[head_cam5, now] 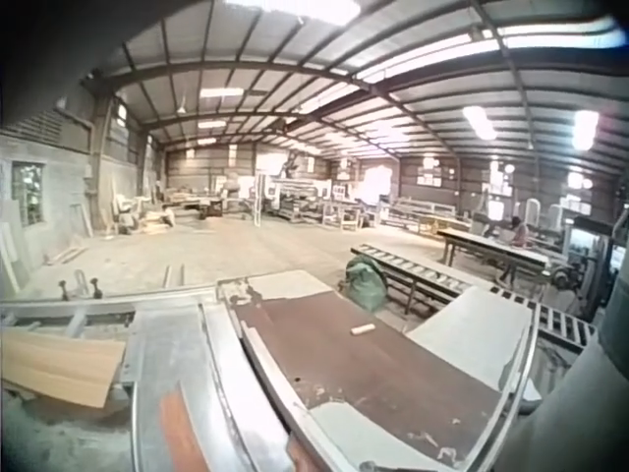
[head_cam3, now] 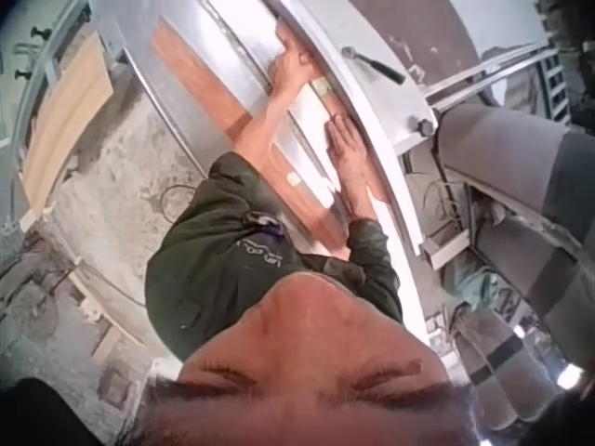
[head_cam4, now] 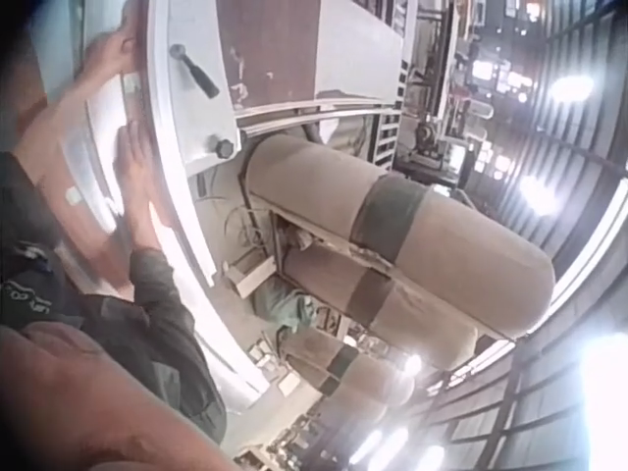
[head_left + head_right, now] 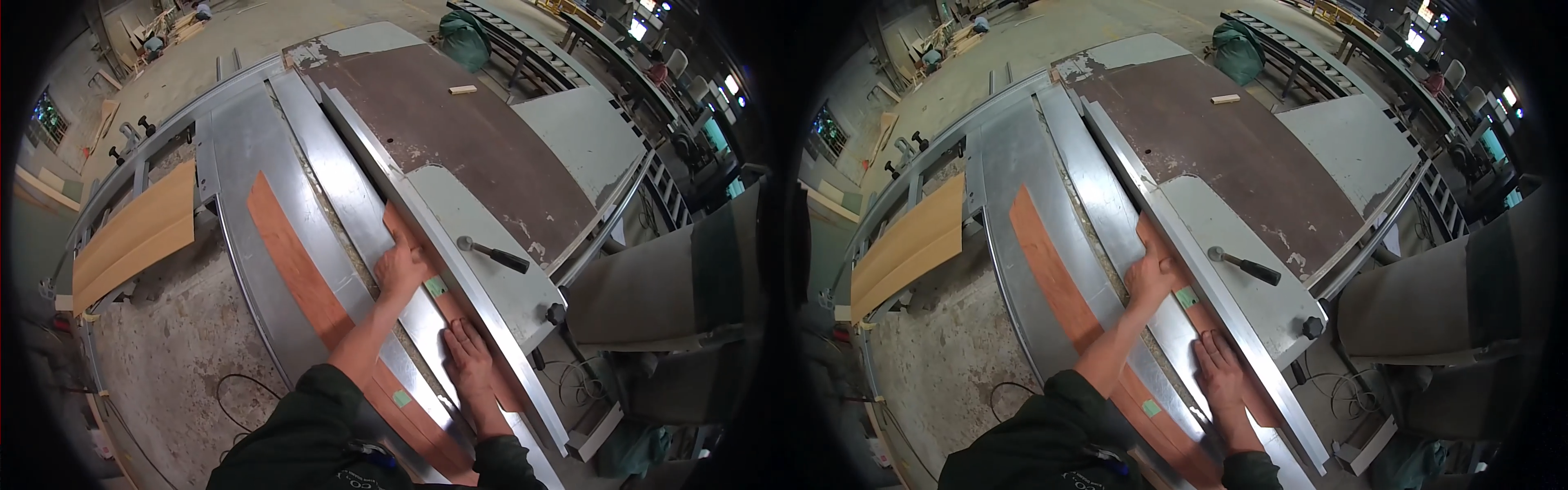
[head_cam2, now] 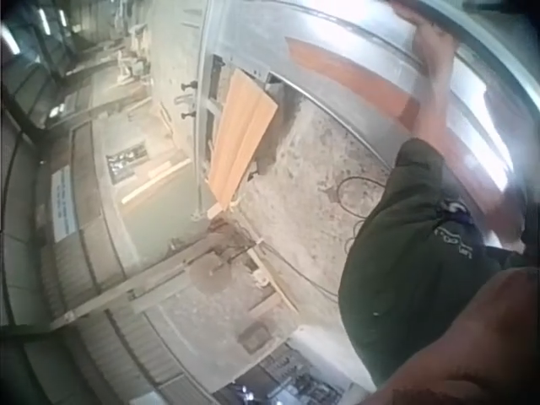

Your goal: Operating a sliding table saw to trim and cut wooden strips and panels.

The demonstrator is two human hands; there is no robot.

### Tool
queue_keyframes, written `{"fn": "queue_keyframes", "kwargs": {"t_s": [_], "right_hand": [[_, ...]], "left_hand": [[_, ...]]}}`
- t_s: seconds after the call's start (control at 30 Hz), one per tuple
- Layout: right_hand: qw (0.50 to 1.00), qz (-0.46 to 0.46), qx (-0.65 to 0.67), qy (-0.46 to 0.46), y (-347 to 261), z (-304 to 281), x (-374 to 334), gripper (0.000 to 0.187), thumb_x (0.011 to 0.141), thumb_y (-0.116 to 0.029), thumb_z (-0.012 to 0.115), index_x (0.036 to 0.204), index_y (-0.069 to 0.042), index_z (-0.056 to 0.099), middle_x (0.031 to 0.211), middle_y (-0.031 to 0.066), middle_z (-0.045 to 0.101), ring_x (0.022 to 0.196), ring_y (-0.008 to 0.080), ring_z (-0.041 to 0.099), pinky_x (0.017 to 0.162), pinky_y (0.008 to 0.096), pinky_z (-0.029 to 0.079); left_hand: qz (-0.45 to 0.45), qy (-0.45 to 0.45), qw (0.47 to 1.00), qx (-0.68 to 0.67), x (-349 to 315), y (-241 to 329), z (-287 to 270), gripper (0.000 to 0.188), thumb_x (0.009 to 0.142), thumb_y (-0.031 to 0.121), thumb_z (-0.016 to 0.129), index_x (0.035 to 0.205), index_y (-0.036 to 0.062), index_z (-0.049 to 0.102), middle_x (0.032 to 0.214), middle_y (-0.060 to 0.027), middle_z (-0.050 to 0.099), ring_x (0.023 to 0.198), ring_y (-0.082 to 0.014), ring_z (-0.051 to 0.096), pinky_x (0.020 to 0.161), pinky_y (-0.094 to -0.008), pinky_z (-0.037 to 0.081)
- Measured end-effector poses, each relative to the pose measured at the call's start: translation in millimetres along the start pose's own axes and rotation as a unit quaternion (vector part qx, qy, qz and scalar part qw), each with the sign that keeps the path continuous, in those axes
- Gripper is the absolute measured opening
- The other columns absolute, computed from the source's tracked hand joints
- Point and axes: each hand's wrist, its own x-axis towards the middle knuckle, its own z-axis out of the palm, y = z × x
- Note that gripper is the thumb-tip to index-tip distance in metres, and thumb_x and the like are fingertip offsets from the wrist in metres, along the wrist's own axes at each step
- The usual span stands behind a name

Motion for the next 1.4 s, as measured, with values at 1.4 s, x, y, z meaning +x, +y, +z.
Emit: {"fn": "queue_keyframes", "kwargs": {"t_s": [1.4], "right_hand": [[0.999,-0.032,0.027,0.023,-15.6,120.8,206.0,0.055,0.071,0.005,0.072,0.126,0.0,0.072,0.148,0.0203,0.066,0.139,0.0371,0.059,0.115,0.0443,0.051]], "left_hand": [[-0.03,0.058,0.997,0.04,219.7,-51.9,-75.4,0.031,0.082,0.024,0.08,0.103,0.001,0.077,0.106,-0.0254,0.079,0.105,-0.0433,0.077,0.093,-0.05,0.06]]}}
